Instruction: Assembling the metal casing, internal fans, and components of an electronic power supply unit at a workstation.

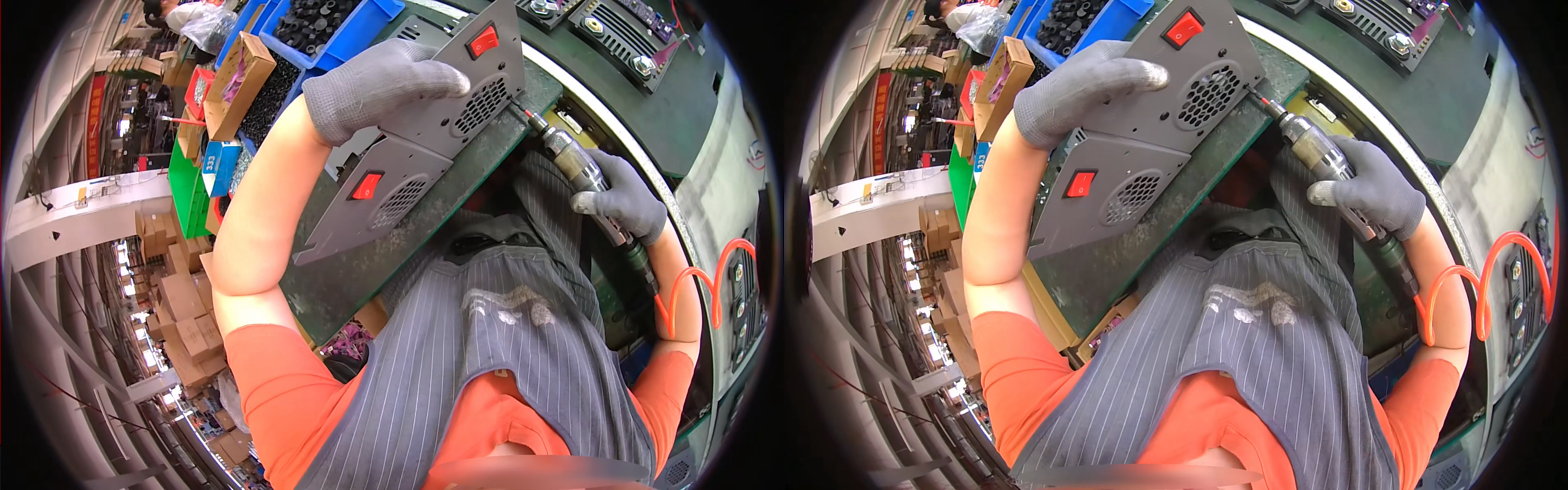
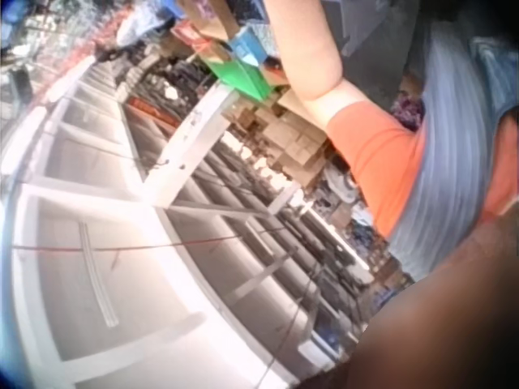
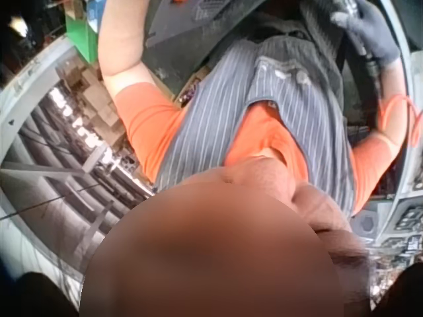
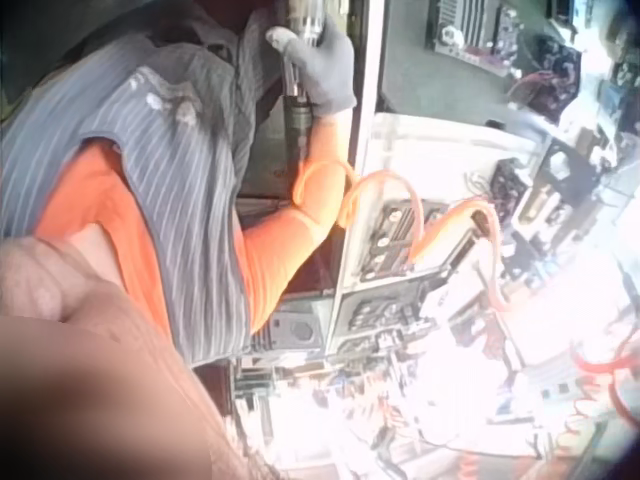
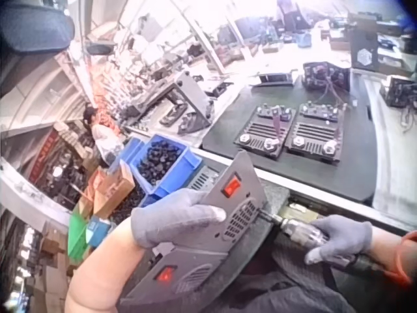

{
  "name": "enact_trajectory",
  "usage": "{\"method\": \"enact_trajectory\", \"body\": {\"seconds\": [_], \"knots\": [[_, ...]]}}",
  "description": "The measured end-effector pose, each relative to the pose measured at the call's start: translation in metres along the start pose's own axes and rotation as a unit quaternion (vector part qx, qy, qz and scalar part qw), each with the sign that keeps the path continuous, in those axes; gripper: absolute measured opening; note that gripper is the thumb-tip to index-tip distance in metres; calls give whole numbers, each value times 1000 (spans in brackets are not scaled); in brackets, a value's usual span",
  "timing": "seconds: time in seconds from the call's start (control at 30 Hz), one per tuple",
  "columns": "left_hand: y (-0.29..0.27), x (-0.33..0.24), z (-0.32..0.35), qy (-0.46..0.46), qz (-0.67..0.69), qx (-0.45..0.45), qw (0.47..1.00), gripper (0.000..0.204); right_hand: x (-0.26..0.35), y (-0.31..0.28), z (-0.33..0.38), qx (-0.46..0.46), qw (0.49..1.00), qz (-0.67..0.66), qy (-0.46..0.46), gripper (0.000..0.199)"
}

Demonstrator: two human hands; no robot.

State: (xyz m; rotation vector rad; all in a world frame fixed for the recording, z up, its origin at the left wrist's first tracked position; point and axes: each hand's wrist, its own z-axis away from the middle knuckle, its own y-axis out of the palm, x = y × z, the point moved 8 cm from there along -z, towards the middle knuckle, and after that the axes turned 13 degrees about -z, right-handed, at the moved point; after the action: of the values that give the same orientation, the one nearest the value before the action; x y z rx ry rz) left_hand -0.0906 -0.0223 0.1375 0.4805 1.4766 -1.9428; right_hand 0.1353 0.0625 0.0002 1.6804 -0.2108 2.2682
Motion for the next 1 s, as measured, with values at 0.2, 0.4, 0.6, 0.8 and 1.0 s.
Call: {"method": "enact_trajectory", "body": {"seconds": [0.2, 0.4, 0.6, 0.8, 1.0], "knots": [[-9, -78, 86, 131, -144, -244, 950, 24, -11, 16, 18, -6, 999, -33, -10, 70], [164, 4, 123, -225, 674, 21, 704, 45, -56, 60, 27, 34, 997, -61, 22, 68], [218, 56, 113, -115, 831, 3, 544, 33, -67, 75, 24, 19, 995, -90, 39, 66], [222, 72, 100, -92, 847, -58, 520, 34, -65, 80, 27, 7, 992, -111, 65, 66], [208, 82, 101, -43, 723, -74, 685, 35, -36, 83, 45, 12, 994, -89, 61, 68]]}}
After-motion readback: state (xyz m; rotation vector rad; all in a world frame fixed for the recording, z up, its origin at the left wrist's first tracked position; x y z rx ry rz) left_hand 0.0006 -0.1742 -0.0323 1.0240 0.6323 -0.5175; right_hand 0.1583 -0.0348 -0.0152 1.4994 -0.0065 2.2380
